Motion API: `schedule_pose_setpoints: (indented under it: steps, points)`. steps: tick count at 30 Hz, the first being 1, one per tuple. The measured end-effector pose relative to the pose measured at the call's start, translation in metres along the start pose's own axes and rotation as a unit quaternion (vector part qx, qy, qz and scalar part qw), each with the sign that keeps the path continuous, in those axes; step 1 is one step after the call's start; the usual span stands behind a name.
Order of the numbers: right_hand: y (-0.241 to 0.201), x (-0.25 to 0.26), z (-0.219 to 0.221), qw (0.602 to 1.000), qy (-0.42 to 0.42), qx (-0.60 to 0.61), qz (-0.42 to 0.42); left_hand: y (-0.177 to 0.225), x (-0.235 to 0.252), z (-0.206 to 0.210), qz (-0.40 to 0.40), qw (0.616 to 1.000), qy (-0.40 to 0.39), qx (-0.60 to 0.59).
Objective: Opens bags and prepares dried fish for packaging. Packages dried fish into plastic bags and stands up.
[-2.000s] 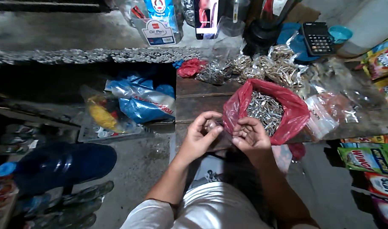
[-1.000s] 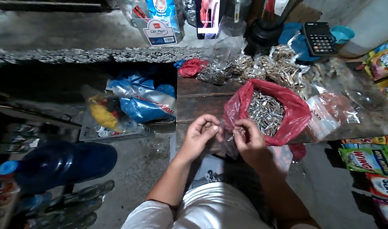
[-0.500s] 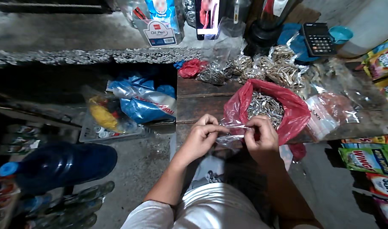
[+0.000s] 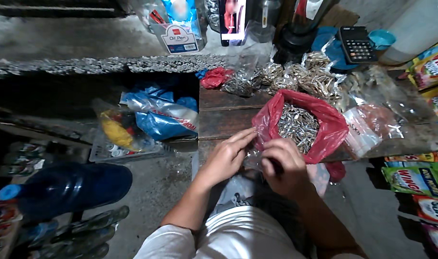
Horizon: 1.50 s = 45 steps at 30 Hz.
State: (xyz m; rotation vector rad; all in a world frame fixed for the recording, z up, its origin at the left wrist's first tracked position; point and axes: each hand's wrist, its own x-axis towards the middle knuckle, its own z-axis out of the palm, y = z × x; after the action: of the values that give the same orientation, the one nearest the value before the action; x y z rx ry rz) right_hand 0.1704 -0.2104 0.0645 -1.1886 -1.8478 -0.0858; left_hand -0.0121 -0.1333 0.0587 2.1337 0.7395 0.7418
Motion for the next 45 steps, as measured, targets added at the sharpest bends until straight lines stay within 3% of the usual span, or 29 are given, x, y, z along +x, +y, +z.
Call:
schedule_pose_setpoints:
  steps: [3,10,18,22,24,26,29,30,32,34,39,45]
  points:
    - [-0.012,0.002,-0.001,0.998,-0.054,0.001,-0.031,0.002,0.003,-0.004,-0.018,0.998,-0.023,-0.059]
    - [-0.013,0.000,-0.002,0.990,-0.120,-0.074,0.020,0.000,0.008,-0.023,-0.041,0.993,-0.036,-0.108]
    - [-0.015,-0.004,0.001,0.992,-0.123,-0.020,-0.014,0.005,0.030,-0.044,-0.024,0.996,-0.085,-0.032]
    - [-0.009,0.000,-0.014,0.993,-0.117,0.032,0.011,0.013,0.045,-0.058,-0.028,0.993,-0.111,0.012]
    - [0.001,0.006,-0.031,0.996,-0.083,0.027,0.036,0.003,0.057,-0.068,0.041,0.994,-0.086,0.061]
    - [0.016,0.015,-0.052,0.994,-0.076,-0.001,0.079,0.009,0.077,-0.078,0.055,0.991,-0.093,0.080]
    - [0.046,0.029,-0.080,0.965,-0.202,-0.060,0.158,-0.046,0.110,-0.056,0.200,0.970,0.023,0.139]
    - [0.056,0.032,-0.083,0.950,-0.239,-0.076,0.185,-0.034,0.112,-0.058,0.153,0.975,-0.002,0.161]
    - [0.070,0.036,-0.084,0.925,-0.291,-0.109,0.216,0.012,0.112,-0.067,-0.033,0.980,-0.106,0.162]
    - [0.077,0.039,-0.082,0.896,-0.346,-0.134,0.243,0.016,0.113,-0.059,-0.127,0.969,-0.123,0.171]
    - [0.080,0.046,-0.065,0.839,-0.463,-0.166,0.233,0.007,0.112,-0.041,-0.203,0.939,-0.190,0.202]
    - [0.069,0.063,-0.031,0.792,-0.546,-0.192,0.193,0.015,0.115,-0.018,-0.223,0.911,-0.255,0.235]
